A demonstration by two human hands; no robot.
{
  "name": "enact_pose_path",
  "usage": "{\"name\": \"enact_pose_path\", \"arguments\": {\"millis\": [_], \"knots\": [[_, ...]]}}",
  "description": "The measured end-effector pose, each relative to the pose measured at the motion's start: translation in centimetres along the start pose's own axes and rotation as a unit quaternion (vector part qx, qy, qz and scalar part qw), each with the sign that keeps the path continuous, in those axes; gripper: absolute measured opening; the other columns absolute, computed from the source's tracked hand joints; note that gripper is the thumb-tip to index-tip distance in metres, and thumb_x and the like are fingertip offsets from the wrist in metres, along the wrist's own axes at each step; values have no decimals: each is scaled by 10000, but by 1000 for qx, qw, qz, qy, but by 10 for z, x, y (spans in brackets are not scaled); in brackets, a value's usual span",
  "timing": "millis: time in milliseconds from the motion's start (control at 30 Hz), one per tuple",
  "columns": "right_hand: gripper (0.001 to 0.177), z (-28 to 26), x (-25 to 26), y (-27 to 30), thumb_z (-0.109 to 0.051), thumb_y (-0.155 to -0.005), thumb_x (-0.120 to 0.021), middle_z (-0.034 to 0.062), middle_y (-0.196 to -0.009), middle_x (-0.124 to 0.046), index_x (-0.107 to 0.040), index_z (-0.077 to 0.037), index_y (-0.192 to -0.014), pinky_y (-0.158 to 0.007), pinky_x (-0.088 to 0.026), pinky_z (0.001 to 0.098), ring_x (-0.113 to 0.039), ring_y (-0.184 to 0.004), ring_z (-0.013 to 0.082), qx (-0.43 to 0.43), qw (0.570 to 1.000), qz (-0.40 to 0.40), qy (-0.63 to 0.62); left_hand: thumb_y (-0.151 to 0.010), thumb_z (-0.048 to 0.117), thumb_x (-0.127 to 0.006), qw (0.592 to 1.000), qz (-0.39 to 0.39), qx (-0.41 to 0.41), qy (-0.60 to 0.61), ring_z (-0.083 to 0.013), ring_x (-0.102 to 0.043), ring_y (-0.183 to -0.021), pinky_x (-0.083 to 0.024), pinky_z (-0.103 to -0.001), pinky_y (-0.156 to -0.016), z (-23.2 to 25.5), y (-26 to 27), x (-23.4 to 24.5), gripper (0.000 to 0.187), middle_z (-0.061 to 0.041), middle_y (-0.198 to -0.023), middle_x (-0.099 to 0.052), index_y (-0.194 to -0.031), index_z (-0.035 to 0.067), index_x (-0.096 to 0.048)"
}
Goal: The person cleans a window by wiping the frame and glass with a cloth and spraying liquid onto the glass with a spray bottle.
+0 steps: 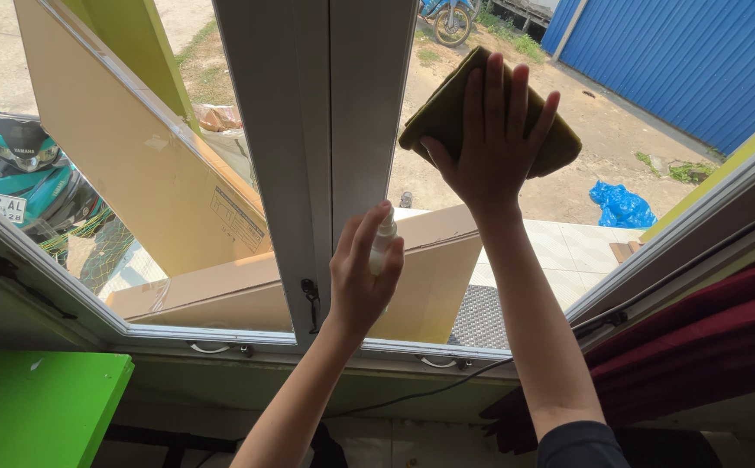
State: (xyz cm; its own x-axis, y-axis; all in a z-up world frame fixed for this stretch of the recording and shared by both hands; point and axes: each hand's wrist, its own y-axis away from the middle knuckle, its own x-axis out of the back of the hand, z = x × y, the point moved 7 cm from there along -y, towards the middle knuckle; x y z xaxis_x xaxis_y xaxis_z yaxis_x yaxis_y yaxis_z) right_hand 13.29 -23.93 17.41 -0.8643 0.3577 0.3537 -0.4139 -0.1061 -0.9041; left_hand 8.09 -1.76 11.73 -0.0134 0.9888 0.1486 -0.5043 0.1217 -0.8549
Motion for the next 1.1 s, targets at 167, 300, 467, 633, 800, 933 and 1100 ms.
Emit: {"name": "enact_pose_path", "arguments": {"millis": [167, 300, 467, 633, 800, 933, 1100], "knots": [[1000, 20, -16, 72, -870, -995, -450, 119, -1697, -309, -443, -90, -1619, -1236, -57, 690, -189, -1582, 333, 73, 997, 5, -11, -882, 192, -792, 999, 8, -47, -17, -287, -712, -984, -633, -398, -794, 5, -31, -12, 657, -167, -1162, -628, -1447, 127, -461], [983, 62, -22, 120, -826, -1012, -379, 152, -1694, -298, -405, -52, -1616, -1248, -54, 689, -170, -1584, 366, 1, 999, -37, 17, -936, 140, -771, 996, -6, -81, -29, -256, -730, -962, -655, -361, -785, -1, -44, -13, 656, -154, -1181, -643, -1495, 140, -427], [949, 75, -24, 104, -737, -1040, -241, 204, -1714, -203, -245, -2, -1640, -1274, -6, 652, -107, -1598, 414, -143, 990, -22, -4, -938, 135, -769, 997, -11, -77, -20, -247, -740, -927, -662, -356, -768, -5, -49, -1, 682, -154, -1163, -658, -1516, 147, -405], [923, 68, -21, 49, -728, -1051, -173, 135, -1766, -83, -91, -60, -1683, -1313, 4, 580, -68, -1659, 346, -264, 964, 31, 13, -950, 167, -766, 998, 6, -57, -38, -255, -754, -953, -677, -364, -773, -11, -56, 10, 661, -142, -1175, -670, -1512, 147, -417], [900, 47, -11, -10, -732, -1049, -191, 88, -1760, -96, -108, -95, -1679, -1321, -10, 568, -79, -1659, 318, -256, 965, 38, 42, -938, 153, -744, 996, 3, -77, -36, -373, -696, -1214, -652, -407, -912, -15, -60, 8, 673, -226, -1512, -486, -1515, 188, -400], [902, 39, -9, -32, -743, -1011, -245, 82, -1714, -208, -240, -100, -1642, -1321, -42, 611, -182, -1624, 296, -227, 972, -33, 58, -915, 147, -745, 997, -13, -78, -10, -440, -625, -1354, -618, -426, -973, -22, -59, -5, 716, -252, -1693, -255, -1526, 228, -381], [879, 27, -8, -1, -781, -1061, -319, 99, -1688, -284, -334, -114, -1634, -1230, -23, 677, -208, -1566, 349, -55, 997, -38, 32, -901, 140, -755, 996, 7, -92, -22, -476, -591, -1388, -637, -466, -1031, -23, -51, -14, 743, -259, -1695, -240, -1531, 223, -368]]}}
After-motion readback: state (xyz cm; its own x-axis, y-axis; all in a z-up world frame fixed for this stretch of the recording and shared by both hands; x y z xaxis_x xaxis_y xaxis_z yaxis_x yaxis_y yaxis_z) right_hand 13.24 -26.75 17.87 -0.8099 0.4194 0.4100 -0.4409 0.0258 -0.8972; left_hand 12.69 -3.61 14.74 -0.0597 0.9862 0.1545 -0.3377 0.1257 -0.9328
